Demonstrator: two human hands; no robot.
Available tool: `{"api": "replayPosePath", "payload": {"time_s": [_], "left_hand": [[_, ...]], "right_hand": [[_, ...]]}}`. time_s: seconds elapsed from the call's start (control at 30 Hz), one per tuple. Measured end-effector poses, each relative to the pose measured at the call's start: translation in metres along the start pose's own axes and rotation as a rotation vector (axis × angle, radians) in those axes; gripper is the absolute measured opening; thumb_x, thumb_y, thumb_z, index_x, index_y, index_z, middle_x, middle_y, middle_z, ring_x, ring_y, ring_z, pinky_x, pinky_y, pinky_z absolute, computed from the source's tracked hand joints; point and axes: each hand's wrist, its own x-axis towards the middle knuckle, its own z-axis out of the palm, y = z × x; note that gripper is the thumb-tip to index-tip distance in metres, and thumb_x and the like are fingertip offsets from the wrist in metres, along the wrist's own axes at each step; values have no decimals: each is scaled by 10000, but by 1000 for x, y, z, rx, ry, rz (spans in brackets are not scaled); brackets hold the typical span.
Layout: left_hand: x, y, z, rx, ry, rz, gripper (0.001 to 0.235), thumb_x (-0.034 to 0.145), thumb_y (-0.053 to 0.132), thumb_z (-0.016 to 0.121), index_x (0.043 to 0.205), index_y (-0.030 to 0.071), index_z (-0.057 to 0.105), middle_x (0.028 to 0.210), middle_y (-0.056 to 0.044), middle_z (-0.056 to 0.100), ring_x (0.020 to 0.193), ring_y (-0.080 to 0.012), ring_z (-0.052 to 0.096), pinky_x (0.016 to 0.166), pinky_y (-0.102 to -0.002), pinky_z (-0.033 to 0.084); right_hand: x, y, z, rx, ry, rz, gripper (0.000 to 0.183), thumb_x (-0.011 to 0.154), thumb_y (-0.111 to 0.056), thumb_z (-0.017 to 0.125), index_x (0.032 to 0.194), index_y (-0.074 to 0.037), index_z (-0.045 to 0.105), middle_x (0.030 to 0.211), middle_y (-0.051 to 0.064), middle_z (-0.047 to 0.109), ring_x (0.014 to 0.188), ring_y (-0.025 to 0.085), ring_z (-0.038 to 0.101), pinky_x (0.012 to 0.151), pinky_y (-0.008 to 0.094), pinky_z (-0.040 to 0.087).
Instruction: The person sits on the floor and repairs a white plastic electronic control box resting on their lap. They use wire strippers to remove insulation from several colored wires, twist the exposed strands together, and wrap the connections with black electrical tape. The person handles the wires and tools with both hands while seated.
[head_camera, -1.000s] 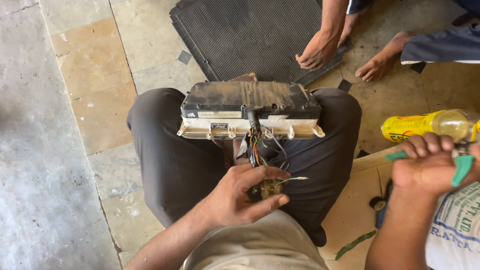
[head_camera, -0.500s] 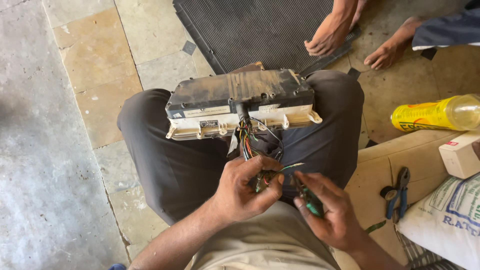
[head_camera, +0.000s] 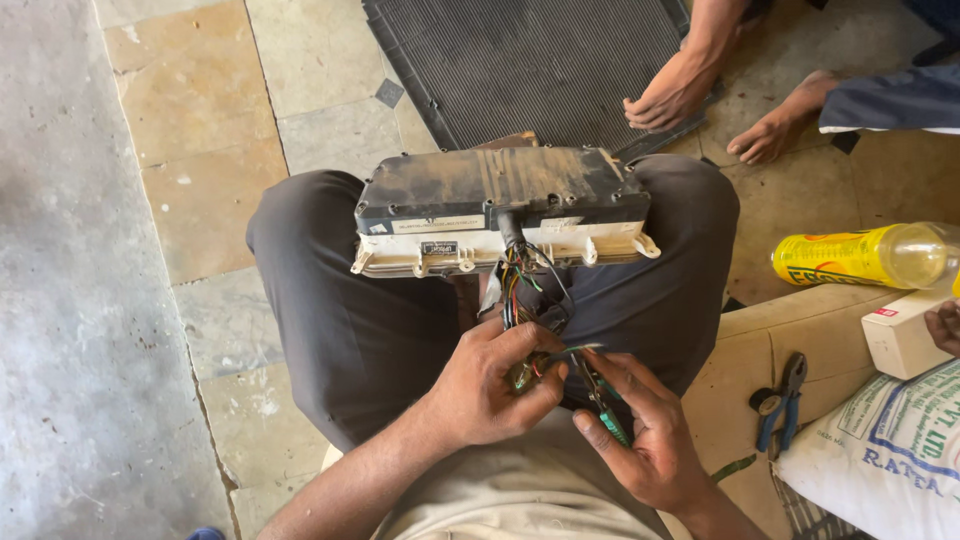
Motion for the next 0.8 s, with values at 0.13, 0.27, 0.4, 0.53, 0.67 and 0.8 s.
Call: {"api": "replayPosePath", "payload": {"time_s": [0.13, 0.27, 0.4, 0.53, 0.67, 0.8], "left_hand": [[-4, -3, 2, -8, 34, 18, 123, 858, 49, 722, 954, 56, 646, 798, -79, 636, 743, -250, 647, 651, -376, 518], [-5, -4, 2, -5, 32, 40, 124, 852, 32, 719, 949, 54, 646, 816, -77, 641, 758, -251, 646, 664, -372, 523], [-5, -3, 1, -30, 29, 39, 125, 865, 22, 706, 972, 56, 651, 845, -74, 663, 787, -242, 674, 690, -360, 546], [-6, -4, 1, -24, 15, 45, 136, 860, 7, 697, 981, 53, 658, 850, -75, 679, 792, -237, 680, 692, -347, 550], [-7, -3, 1, -69, -12, 21, 116, 895, 17, 703, 995, 46, 652, 852, -75, 668, 779, -220, 684, 679, -329, 556], [-10, -1, -2, -57, -19, 34, 129, 911, 39, 718, 1020, 36, 649, 846, -65, 674, 752, -223, 698, 657, -330, 556]], "right_hand": [[0, -3, 4, 26, -9, 22, 574, 890, -51, 719, 1426, 42, 538, 1269, 157, 637, 1120, 211, 663, 973, 313, 519], [-2, 1, 6, 57, -2, -10, 545, 903, -39, 709, 1411, 64, 540, 1282, 169, 628, 1147, 218, 654, 997, 320, 512], [-11, 18, 7, 89, 2, -48, 535, 906, -27, 695, 1404, 74, 526, 1275, 174, 643, 1128, 206, 663, 983, 319, 517], [-28, 40, 3, 348, -19, 176, 561, 946, -29, 698, 1484, 41, 554, 990, 125, 695, 832, 139, 633, 752, 276, 529], [-28, 44, -1, 783, 38, 323, 549, 1008, -52, 698, 1532, 50, 569, 945, 200, 674, 724, 161, 602, 622, 289, 506], [-10, 23, -9, -155, 94, -144, 582, 919, -134, 716, 1451, -3, 522, 1237, 162, 646, 1104, 250, 660, 971, 357, 516]]}}
